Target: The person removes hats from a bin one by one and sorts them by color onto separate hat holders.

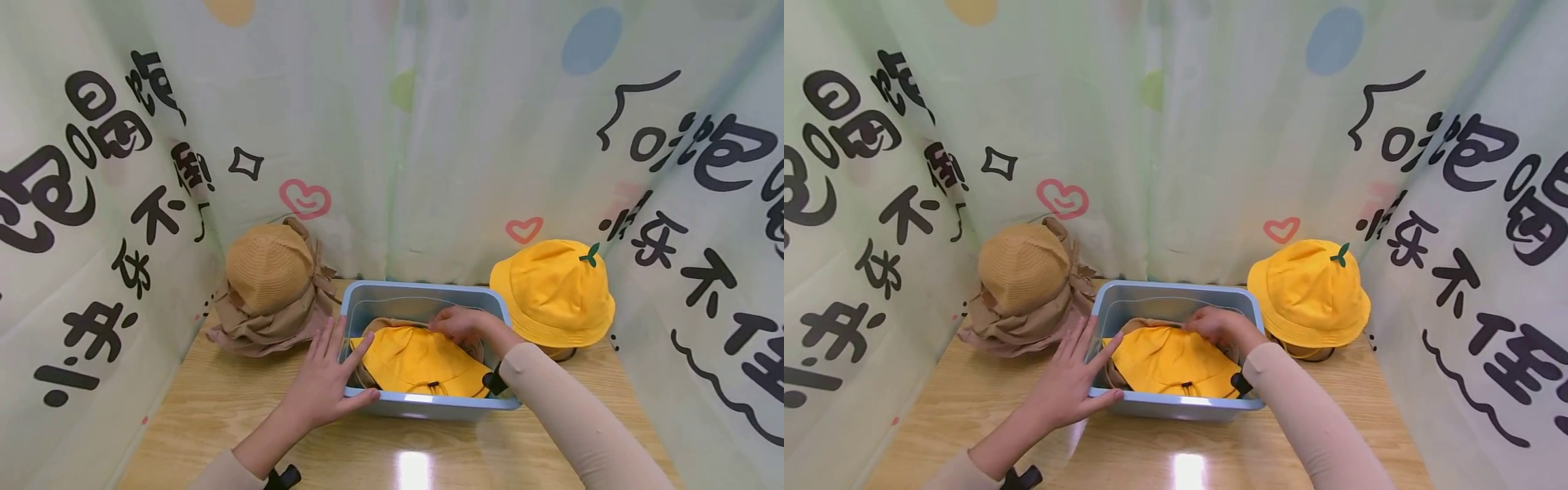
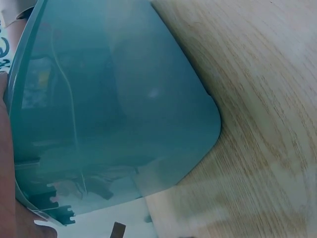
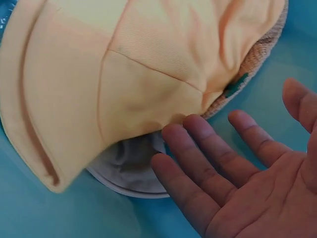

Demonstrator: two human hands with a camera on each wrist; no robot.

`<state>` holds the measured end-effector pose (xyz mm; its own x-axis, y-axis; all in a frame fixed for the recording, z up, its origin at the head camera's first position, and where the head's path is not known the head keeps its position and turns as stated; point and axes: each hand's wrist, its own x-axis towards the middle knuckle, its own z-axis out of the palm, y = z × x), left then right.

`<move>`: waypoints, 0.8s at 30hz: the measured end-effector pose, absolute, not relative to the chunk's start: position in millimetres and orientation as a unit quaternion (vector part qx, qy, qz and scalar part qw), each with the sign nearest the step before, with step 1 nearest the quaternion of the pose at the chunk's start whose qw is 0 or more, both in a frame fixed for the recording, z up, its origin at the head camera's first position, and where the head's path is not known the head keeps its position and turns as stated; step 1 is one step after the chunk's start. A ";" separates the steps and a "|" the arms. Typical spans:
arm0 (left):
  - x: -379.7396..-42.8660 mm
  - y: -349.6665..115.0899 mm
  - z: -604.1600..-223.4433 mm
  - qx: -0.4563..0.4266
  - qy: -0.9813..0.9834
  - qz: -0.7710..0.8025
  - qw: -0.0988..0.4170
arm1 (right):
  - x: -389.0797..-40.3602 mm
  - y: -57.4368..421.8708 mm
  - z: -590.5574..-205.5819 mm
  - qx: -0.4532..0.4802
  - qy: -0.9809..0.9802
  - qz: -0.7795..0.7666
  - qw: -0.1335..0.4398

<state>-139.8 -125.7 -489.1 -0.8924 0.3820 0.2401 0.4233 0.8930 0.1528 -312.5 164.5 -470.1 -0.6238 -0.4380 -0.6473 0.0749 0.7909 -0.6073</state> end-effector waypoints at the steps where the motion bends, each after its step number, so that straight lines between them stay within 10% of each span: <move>1: -140.0 -125.3 -488.9 -0.208 -0.967 -0.101 0.103 | -311.8 165.0 -471.7 -0.107 0.851 -0.299 0.418; 24: -139.5 -124.3 -488.3 -0.205 -0.969 -0.093 0.100 | -301.0 166.5 -476.3 -0.124 0.891 -0.251 0.357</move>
